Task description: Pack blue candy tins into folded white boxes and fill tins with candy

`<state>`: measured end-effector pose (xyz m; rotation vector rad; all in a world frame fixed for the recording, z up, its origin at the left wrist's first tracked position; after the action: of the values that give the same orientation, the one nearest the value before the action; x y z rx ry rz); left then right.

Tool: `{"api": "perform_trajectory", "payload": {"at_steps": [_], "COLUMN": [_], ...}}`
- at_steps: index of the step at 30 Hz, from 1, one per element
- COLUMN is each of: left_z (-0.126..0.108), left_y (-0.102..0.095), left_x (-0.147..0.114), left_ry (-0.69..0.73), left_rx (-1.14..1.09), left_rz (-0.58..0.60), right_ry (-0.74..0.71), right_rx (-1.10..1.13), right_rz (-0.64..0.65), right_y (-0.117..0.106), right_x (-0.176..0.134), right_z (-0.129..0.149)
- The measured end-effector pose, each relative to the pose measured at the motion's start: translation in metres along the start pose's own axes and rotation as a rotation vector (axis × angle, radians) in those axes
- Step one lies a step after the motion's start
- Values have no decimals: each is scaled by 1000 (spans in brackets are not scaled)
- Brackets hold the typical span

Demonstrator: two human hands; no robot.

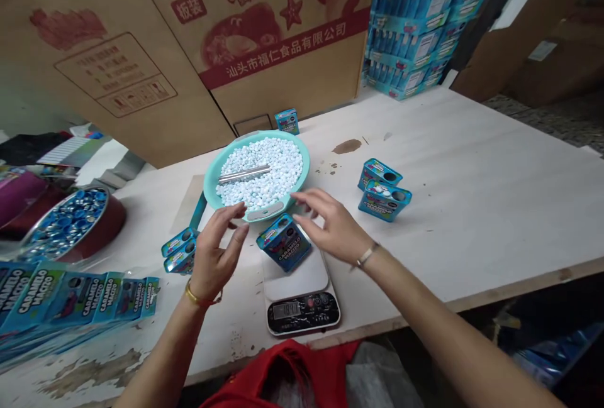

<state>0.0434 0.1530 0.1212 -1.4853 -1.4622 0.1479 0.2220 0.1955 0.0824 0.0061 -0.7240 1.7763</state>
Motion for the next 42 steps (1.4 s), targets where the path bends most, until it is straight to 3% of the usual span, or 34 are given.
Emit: {"api": "perform_trajectory", "payload": {"at_steps": [3, 5, 9, 12, 15, 19, 22, 28, 31, 34, 39, 42], "left_z": [12, 18, 33, 40, 31, 11, 8, 18, 28, 34, 42, 43], "left_y": [3, 12, 31, 51, 59, 55, 48, 22, 12, 8, 6, 6], "left_x": [-11, -23, -43, -50, -50, -55, -61, -69, -76, -85, -101, -110], "left_ry": [-69, -120, -284, -371, -295, -64, -27, -123, -168, -188, -252, -279], "left_rx": [8, 96, 207, 34, -87, -2, -37, -73, -55, -74, -94, -87], "left_rz": [55, 79, 59, 127, 199, 280, 276, 187, 160, 142, 142, 151], "right_ry": [-56, -64, -44, -35, -14, 92, 110, 116, 150, 308, 570, 508], "right_rx": [-108, -219, -292, -294, -392, -620, -677, -581, -485, -236, 356, 270], "right_rz": [108, 193, 201, 88, 108, 376, 466, 430, 348, 285, 387, 507], "right_y": [17, 35, 49, 37, 36, 65, 85, 96, 86, 69, 51, 38], "right_x": [53, 71, 68, 59, 68, 90, 102, 116, 124, 120, 71, 33], "right_z": [-2, -3, -3, -8, -19, -37, -39, -43, -43, -48, -38, -14]}}
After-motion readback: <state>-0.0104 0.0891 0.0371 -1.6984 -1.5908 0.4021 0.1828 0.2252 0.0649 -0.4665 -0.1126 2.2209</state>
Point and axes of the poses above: each hand's wrist, its own x-axis towards the middle knuckle, its own y-axis out of the palm, z = x × y, the point moved 9 cm from there along x, towards the middle knuckle, and after that the axes turned 2 degrees about y, right-handed, at the moved point
